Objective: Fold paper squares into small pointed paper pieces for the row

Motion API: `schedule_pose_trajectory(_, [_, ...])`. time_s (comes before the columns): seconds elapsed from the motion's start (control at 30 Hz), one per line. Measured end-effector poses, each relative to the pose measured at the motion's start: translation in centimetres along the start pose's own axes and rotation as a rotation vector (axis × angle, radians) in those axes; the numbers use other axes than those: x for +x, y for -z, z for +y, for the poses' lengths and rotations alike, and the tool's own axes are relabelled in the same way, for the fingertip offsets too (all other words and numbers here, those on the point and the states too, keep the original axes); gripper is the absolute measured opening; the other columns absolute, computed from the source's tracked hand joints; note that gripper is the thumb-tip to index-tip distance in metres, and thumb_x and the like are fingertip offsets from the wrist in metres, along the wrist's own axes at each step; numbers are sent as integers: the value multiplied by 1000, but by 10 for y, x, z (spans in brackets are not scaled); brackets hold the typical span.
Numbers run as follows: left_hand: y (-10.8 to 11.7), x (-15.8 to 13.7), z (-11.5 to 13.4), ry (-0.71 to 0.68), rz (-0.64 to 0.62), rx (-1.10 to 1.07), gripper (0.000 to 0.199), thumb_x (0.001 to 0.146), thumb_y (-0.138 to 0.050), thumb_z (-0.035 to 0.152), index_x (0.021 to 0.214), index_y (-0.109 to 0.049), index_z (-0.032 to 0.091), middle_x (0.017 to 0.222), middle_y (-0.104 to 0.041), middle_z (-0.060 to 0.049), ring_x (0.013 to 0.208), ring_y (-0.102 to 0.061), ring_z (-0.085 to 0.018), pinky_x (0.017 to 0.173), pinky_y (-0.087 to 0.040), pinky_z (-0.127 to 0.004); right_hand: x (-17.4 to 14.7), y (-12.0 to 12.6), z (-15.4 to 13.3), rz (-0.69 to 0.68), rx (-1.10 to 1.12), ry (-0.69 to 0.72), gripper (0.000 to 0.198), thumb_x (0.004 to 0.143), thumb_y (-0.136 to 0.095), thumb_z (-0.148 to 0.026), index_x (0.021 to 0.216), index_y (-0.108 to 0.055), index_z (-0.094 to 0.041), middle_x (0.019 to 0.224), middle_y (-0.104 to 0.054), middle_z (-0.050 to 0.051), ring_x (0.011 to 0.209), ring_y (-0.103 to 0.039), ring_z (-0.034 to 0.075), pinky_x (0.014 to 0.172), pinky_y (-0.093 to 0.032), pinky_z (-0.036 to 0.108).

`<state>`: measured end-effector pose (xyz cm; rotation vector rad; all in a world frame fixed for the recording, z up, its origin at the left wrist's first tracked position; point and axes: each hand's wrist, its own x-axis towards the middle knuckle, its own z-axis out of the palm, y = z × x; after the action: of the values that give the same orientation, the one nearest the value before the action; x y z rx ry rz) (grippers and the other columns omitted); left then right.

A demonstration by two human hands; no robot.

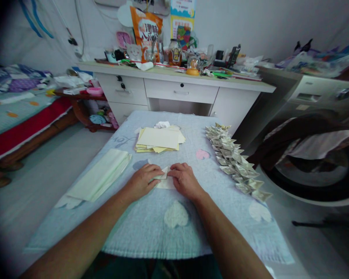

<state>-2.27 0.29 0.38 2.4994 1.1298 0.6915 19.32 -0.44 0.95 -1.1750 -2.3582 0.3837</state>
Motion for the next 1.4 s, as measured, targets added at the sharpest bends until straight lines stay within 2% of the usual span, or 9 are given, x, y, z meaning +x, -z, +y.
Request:
schedule_pose_trajectory(0.23, [-2, -1, -1, -1, 4, 16, 25, 81, -59, 13, 101, -70, 22, 104, -60, -5, 97, -53, -19, 88, -45, -33, -1, -3, 5, 4, 12, -3, 39, 78, -51, -3, 107, -68, -24, 115, -60, 6, 100, -49, 20, 88, -37, 36])
schedule_pose_trajectory(0.43, [-2, 0, -2, -7, -1, 21, 24, 82, -59, 13, 100, -72, 23, 106, -60, -6, 97, -54, -19, 89, -45, -34, -1, -4, 5, -12, 7, -18, 43, 77, -53, -3, 115, -64, -22, 116, -60, 6, 100, -48, 21, 89, -37, 36])
schedule_pose_trajectory(0.63, [-3, 0, -1, -16, -5, 41, 25, 83, -58, 13, 101, -72, 23, 107, -59, -6, 97, -53, -20, 89, -46, -35, 0, -2, 0, -46, -71, -23, 39, 84, -50, -6, 114, -66, -25, 117, -59, 6, 100, -47, 20, 88, -36, 35])
schedule_pose_trajectory(0.93, [-3, -1, -2, -51, -11, 84, 23, 86, -57, 17, 100, -72, 26, 107, -58, -6, 96, -54, -19, 87, -46, -34, 0, 10, -11, -210, -229, -16, 42, 86, -46, -9, 123, -59, -24, 124, -56, 8, 106, -46, 22, 87, -37, 35])
schedule_pose_trajectory(1.07, [-3, 0, 0, -46, -8, 85, 20, 86, -57, 18, 97, -72, 25, 105, -59, -6, 96, -54, -19, 86, -47, -34, 13, 19, -18, -289, -270, -17, 37, 84, -46, -9, 111, -66, -24, 116, -59, 8, 99, -48, 22, 81, -37, 34])
schedule_pose_trajectory(1.17, [-5, -1, -1, -48, 1, 78, 19, 86, -57, 17, 95, -72, 24, 106, -60, -6, 97, -54, -19, 86, -47, -34, 26, 23, -19, -314, -252, 2, 29, 77, -52, -9, 96, -71, -20, 110, -61, 8, 97, -49, 22, 85, -36, 35])
schedule_pose_trajectory(1.3, [-5, -1, 0, -51, 7, 82, 20, 86, -56, 17, 95, -72, 23, 107, -60, -6, 97, -54, -19, 86, -47, -34, 32, 17, -14, -275, -98, 76, 25, 78, -48, -7, 87, -70, -14, 96, -64, 9, 94, -53, 19, 90, -37, 33])
schedule_pose_trajectory(1.4, [-3, -1, 2, -43, -13, 88, 21, 87, -55, 18, 96, -72, 24, 107, -60, -7, 95, -54, -19, 86, -47, -35, 28, 8, -6, -130, 47, 50, 33, 82, -43, -5, 103, -67, -13, 99, -65, 8, 95, -56, 17, 90, -41, 30])
